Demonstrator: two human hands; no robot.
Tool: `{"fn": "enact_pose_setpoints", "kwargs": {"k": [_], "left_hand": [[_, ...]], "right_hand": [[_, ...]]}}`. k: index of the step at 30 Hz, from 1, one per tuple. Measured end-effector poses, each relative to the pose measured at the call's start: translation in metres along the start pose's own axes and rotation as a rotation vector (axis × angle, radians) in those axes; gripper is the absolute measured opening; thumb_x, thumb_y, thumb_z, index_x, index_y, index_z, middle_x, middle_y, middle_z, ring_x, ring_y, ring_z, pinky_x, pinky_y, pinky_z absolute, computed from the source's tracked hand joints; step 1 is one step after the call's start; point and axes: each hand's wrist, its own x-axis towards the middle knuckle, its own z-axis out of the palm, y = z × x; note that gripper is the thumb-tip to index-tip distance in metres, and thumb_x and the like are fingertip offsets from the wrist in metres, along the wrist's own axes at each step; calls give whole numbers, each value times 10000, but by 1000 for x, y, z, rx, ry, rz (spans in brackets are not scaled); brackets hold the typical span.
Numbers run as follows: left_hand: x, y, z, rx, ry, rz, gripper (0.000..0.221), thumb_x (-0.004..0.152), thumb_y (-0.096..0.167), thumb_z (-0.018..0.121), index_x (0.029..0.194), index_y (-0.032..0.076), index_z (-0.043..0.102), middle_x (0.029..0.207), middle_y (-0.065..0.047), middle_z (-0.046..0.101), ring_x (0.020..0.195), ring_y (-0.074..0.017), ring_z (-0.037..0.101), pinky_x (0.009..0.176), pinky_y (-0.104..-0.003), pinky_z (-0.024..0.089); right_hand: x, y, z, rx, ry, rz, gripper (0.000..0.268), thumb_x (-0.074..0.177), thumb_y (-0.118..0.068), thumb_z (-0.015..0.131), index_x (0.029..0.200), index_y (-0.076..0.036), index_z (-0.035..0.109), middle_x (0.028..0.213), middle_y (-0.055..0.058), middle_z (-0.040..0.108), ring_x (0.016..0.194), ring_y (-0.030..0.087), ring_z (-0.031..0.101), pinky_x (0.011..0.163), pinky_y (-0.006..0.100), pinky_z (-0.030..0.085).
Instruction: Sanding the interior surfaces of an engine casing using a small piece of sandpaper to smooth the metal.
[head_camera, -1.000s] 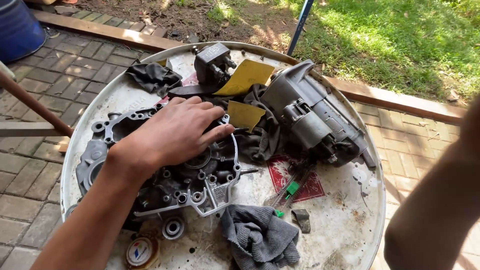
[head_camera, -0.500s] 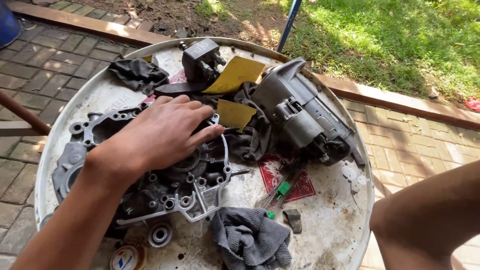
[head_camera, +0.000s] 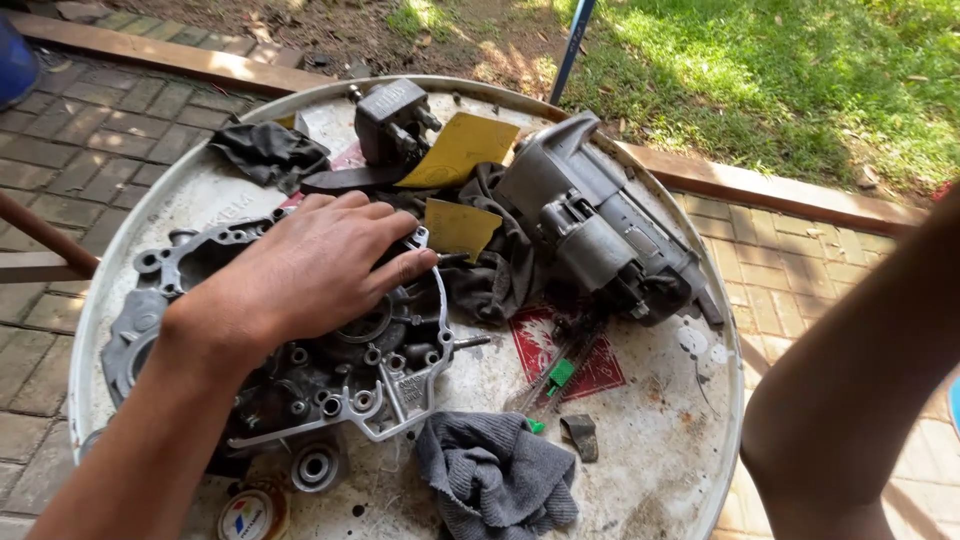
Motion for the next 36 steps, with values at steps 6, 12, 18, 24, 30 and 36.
{"fn": "enact_pose_setpoints", "kwargs": {"k": [6, 12, 18, 24, 30, 36], "left_hand": [[-6, 2, -2, -13, -32, -2, 688, 1034, 609, 351, 1478, 102, 489, 1499, -120, 530, 1409, -324, 447, 1135, -551, 330], [-5, -1, 0, 7, 7, 43, 658, 1052, 578, 321, 1449, 92, 521, 1452, -126, 578, 1355, -303, 505, 1122, -518, 344], [-3, -6, 7, 54, 73, 71, 551, 1062, 549, 359, 1282, 112, 613, 1259, -99, 677, 1207, -314, 578, 1015, -522, 404], [-4, -5, 8, 81, 64, 67, 606, 1057, 586, 321, 1339, 119, 585, 1238, -95, 677, 1172, -306, 586, 1008, -501, 414], [-5, -7, 9, 39, 60, 50, 624, 1051, 586, 330, 1372, 106, 569, 1297, -115, 654, 1243, -324, 548, 1040, -524, 387], [-5, -9, 10, 77, 69, 69, 620, 1053, 589, 335, 1358, 106, 578, 1268, -108, 664, 1223, -320, 562, 1010, -520, 409]], "right_hand": [[30, 84, 6, -161, -50, -27, 214, 1023, -339, 843, 944, -233, 675, 991, -144, 546, 809, -9, 417, 596, 51, 376], [34, 151, 6, -174, -224, 167, 168, 877, -29, 464, 915, -50, 626, 860, 72, 561, 729, 203, 497, 472, 271, 443], [21, 168, 6, -1468, -680, 141, 138, 970, -114, 560, 1010, -60, 681, 893, 62, 672, 756, 231, 634, 670, 335, 504], [11, 167, 2, -1705, -975, -256, 174, 993, -123, 533, 987, -37, 684, 958, 120, 678, 826, 311, 655, 731, 376, 567], [-7, 175, -31, -1750, -1046, -516, 209, 991, -194, 619, 1086, -42, 727, 1056, 150, 718, 893, 319, 709, 757, 417, 609], [-9, 186, -25, -1704, -1024, -682, 196, 996, -226, 603, 891, -117, 728, 929, 94, 724, 739, 248, 710, 711, 359, 619]]}}
